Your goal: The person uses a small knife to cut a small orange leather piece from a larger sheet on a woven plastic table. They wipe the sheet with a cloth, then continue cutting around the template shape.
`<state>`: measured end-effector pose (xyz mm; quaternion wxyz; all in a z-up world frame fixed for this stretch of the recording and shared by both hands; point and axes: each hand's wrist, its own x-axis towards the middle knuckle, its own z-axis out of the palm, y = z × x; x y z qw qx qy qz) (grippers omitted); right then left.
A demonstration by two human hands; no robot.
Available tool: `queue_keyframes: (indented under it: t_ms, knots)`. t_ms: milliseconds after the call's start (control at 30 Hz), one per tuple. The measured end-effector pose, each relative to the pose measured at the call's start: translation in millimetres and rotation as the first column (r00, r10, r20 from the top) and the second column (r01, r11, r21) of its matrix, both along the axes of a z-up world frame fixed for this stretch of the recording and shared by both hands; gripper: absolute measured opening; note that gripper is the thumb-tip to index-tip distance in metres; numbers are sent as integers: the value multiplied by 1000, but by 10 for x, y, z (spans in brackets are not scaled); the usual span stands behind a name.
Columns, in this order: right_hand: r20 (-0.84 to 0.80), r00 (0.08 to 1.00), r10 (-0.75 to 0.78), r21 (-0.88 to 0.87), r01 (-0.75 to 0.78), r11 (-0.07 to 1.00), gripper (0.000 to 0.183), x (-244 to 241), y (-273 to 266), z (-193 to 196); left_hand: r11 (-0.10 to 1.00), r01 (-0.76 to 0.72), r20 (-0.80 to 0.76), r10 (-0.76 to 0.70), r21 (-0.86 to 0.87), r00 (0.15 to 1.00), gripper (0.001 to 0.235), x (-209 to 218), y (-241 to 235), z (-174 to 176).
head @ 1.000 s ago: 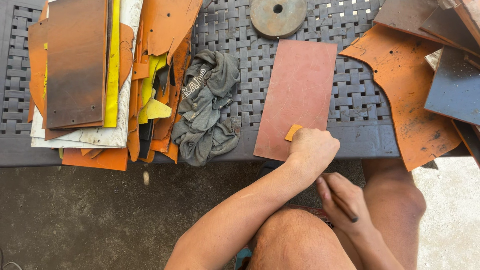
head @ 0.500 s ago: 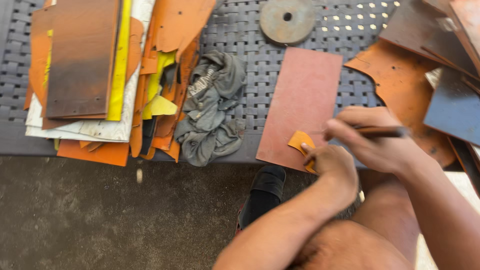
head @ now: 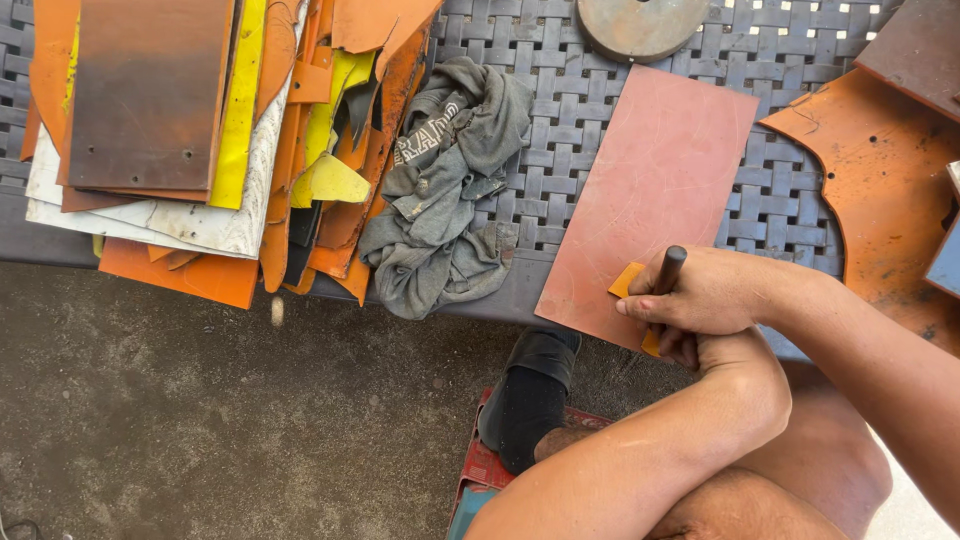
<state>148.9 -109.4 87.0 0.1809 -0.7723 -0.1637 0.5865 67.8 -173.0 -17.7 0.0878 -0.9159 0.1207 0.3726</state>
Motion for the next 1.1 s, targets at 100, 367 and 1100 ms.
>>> queue_keyframes:
  t_ms: [100,367,1100]
  knots:
    - [66,991,113,13,-114,993,41,19,17,-15,1000,3,-16,-3,-3,1000,20,50,60,106]
    - [740,423,523,85,-830,551,18,-90,219,-169,1000,8,-25,-7,14,1000,32,164,229,333]
    - [201,940,-276,299,210,931,42,401,35,-672,979,179,-145,-164,98,976,31,217,388,378]
